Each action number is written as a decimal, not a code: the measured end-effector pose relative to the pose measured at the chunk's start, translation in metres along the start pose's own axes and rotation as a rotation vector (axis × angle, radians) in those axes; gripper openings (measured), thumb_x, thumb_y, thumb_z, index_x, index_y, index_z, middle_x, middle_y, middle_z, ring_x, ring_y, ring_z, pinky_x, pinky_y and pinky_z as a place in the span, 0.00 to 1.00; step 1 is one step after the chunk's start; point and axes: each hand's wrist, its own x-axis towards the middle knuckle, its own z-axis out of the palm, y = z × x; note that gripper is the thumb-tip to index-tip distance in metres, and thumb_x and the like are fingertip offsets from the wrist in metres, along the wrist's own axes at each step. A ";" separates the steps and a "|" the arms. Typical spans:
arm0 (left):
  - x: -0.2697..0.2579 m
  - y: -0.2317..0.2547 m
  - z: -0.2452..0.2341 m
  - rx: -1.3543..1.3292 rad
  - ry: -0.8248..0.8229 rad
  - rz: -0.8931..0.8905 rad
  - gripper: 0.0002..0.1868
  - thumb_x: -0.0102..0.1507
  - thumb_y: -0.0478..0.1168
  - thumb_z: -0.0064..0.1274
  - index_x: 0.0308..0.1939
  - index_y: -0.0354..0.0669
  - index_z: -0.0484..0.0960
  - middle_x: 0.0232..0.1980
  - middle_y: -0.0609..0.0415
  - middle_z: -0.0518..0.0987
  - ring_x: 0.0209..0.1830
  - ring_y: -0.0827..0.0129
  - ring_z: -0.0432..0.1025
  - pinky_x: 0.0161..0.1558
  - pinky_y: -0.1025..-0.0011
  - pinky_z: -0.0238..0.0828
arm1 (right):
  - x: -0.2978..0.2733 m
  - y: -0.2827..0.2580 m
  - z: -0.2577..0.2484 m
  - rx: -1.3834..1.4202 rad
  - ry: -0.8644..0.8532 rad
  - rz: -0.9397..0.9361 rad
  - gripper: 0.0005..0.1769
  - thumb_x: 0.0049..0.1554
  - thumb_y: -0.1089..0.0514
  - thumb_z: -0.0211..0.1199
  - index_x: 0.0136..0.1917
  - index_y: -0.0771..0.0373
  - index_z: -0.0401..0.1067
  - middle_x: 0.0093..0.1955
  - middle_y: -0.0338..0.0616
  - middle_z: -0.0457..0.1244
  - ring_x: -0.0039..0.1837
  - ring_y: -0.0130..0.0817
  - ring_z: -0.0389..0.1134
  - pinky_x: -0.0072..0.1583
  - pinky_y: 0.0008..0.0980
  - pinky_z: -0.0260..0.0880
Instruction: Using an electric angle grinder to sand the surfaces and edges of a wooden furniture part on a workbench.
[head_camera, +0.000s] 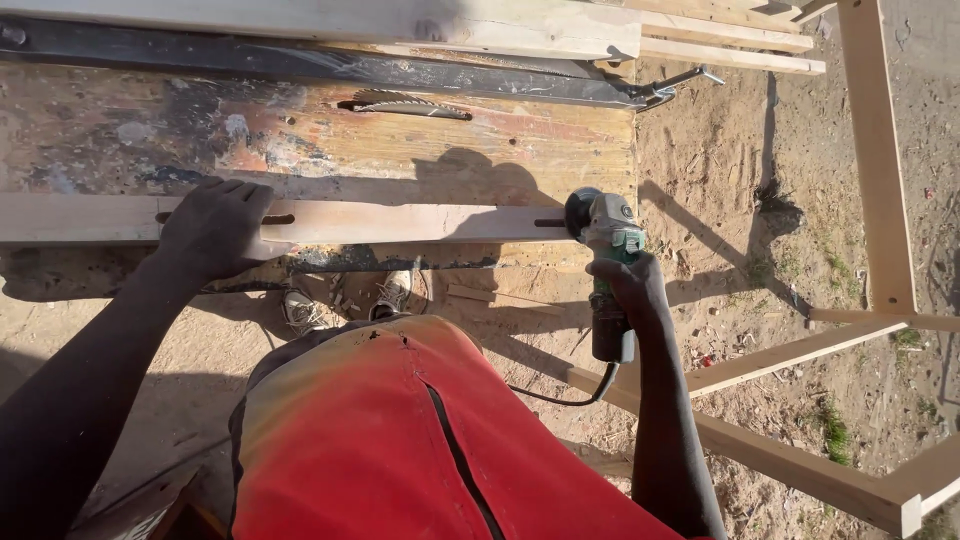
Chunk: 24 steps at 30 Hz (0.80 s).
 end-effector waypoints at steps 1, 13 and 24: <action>0.003 -0.003 0.000 0.004 0.004 -0.007 0.34 0.42 0.61 0.53 0.41 0.38 0.70 0.35 0.47 0.76 0.34 0.59 0.72 0.37 0.68 0.68 | 0.004 -0.003 -0.003 0.000 -0.002 -0.008 0.09 0.35 0.57 0.59 0.29 0.65 0.66 0.25 0.42 0.58 0.26 0.34 0.58 0.29 0.31 0.60; 0.001 -0.003 -0.003 -0.062 -0.002 -0.011 0.34 0.39 0.60 0.55 0.38 0.39 0.69 0.33 0.49 0.75 0.31 0.58 0.70 0.35 0.67 0.67 | -0.014 -0.008 0.032 0.124 -0.066 -0.187 0.08 0.34 0.56 0.58 0.26 0.60 0.62 0.23 0.34 0.53 0.26 0.26 0.53 0.29 0.28 0.56; 0.006 -0.001 -0.011 -0.117 -0.115 -0.065 0.35 0.40 0.60 0.55 0.40 0.40 0.69 0.35 0.48 0.75 0.34 0.57 0.70 0.37 0.65 0.66 | -0.022 0.020 -0.019 0.320 0.103 -0.030 0.09 0.35 0.58 0.57 0.31 0.63 0.65 0.24 0.37 0.54 0.28 0.28 0.52 0.31 0.27 0.55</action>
